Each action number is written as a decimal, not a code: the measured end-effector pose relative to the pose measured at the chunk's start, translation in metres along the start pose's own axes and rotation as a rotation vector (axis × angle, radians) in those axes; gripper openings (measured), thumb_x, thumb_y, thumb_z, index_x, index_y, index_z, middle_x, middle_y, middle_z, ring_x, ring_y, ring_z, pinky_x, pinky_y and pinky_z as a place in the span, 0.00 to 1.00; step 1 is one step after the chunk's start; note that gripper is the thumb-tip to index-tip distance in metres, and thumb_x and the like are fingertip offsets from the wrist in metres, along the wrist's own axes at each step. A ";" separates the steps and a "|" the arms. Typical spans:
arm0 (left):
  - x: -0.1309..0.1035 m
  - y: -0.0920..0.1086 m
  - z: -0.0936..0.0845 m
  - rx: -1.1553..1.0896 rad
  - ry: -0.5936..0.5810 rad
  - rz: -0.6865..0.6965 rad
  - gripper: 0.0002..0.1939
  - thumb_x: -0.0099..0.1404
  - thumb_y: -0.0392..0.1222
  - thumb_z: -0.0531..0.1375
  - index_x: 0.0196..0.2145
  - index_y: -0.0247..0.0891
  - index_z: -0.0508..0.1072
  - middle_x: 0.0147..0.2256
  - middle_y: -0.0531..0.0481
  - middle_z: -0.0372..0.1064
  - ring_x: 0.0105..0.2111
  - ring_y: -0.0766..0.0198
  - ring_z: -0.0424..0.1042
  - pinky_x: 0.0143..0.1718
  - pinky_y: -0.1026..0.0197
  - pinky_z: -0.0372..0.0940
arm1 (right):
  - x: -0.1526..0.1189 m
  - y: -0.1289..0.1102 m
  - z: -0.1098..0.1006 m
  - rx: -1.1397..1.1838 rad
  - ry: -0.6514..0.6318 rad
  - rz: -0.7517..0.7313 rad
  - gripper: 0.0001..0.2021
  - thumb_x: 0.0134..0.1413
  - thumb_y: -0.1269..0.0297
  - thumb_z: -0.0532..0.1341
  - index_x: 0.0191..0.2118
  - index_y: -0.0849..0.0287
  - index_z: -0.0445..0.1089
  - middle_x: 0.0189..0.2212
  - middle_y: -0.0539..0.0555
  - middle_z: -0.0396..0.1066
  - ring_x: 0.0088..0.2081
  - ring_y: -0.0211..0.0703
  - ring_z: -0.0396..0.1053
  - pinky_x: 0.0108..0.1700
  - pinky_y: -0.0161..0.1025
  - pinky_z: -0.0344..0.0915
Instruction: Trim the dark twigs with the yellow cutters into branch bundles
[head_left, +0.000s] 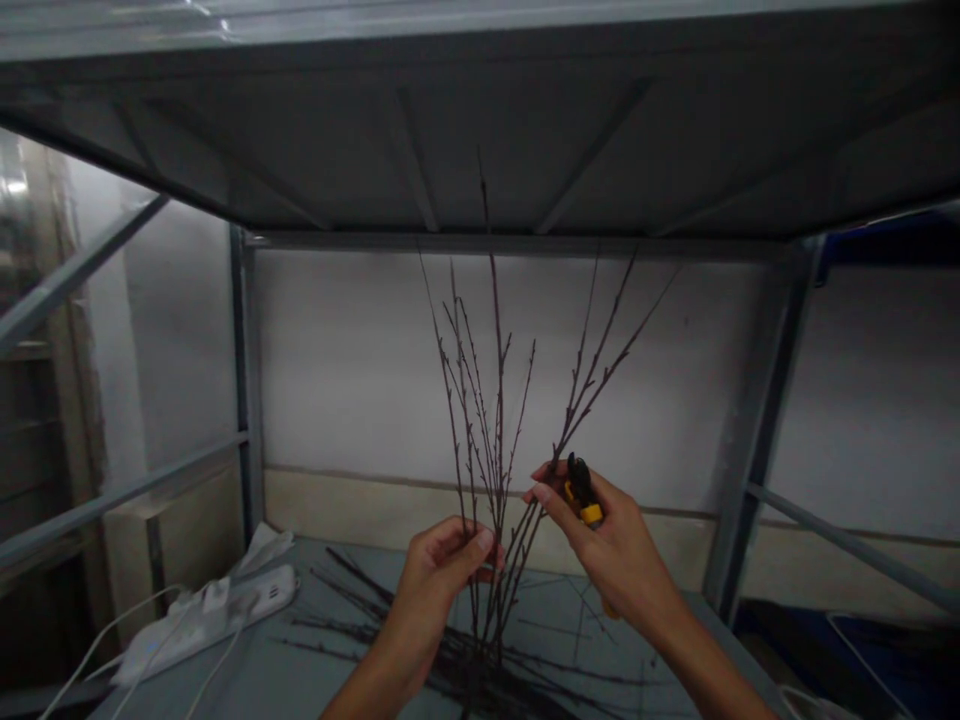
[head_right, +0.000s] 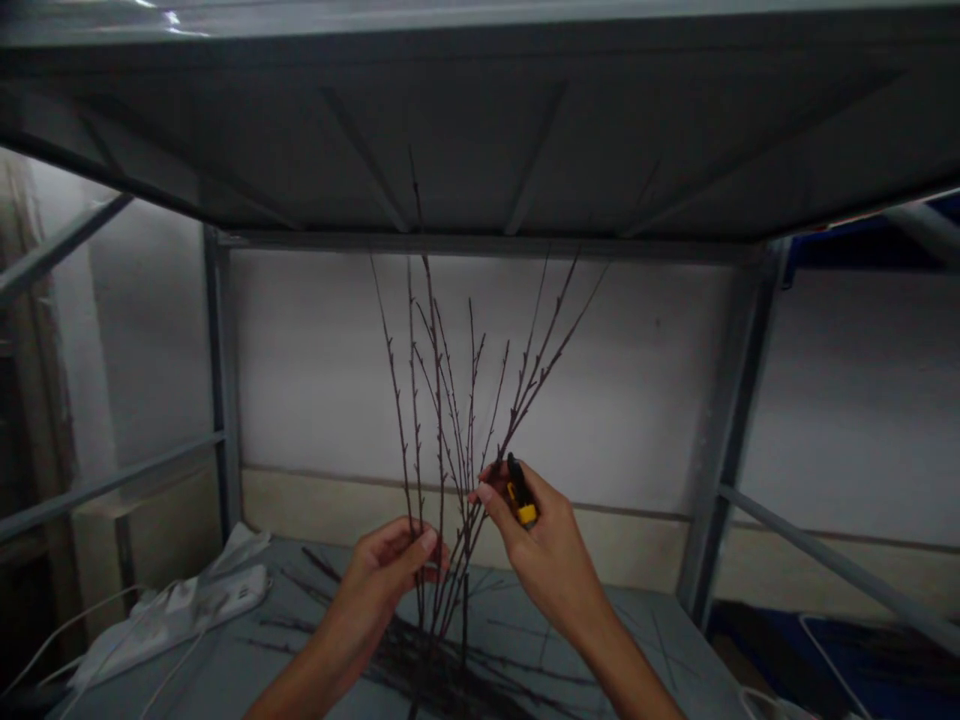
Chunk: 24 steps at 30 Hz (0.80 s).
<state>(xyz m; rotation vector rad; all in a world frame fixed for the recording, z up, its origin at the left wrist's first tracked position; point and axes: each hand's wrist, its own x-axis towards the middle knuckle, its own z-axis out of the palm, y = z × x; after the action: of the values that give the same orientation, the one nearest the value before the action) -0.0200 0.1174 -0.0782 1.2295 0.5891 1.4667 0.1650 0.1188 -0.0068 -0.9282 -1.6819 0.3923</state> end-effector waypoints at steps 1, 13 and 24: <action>0.001 0.000 0.001 -0.027 -0.007 0.003 0.13 0.63 0.49 0.67 0.32 0.34 0.77 0.31 0.46 0.76 0.34 0.61 0.73 0.39 0.59 0.69 | 0.000 0.000 0.001 -0.005 0.002 -0.001 0.12 0.61 0.49 0.62 0.40 0.52 0.72 0.35 0.51 0.76 0.39 0.47 0.72 0.44 0.40 0.67; 0.025 0.003 0.001 -0.205 -0.049 0.056 0.09 0.62 0.42 0.69 0.35 0.33 0.78 0.32 0.47 0.76 0.33 0.64 0.73 0.38 0.61 0.68 | 0.007 -0.001 0.006 -0.039 0.005 0.004 0.13 0.60 0.49 0.63 0.39 0.54 0.73 0.35 0.51 0.77 0.39 0.46 0.73 0.44 0.39 0.68; 0.032 0.017 -0.004 -0.350 -0.023 0.007 0.10 0.59 0.40 0.71 0.36 0.33 0.78 0.36 0.44 0.77 0.37 0.61 0.76 0.41 0.58 0.71 | 0.013 -0.003 0.012 -0.063 -0.029 0.031 0.15 0.59 0.47 0.63 0.41 0.55 0.73 0.36 0.53 0.78 0.40 0.48 0.75 0.46 0.40 0.69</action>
<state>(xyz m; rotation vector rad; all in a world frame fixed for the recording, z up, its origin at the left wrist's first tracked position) -0.0273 0.1430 -0.0529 0.9725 0.2959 1.4858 0.1519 0.1286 -0.0001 -0.9998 -1.7160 0.3766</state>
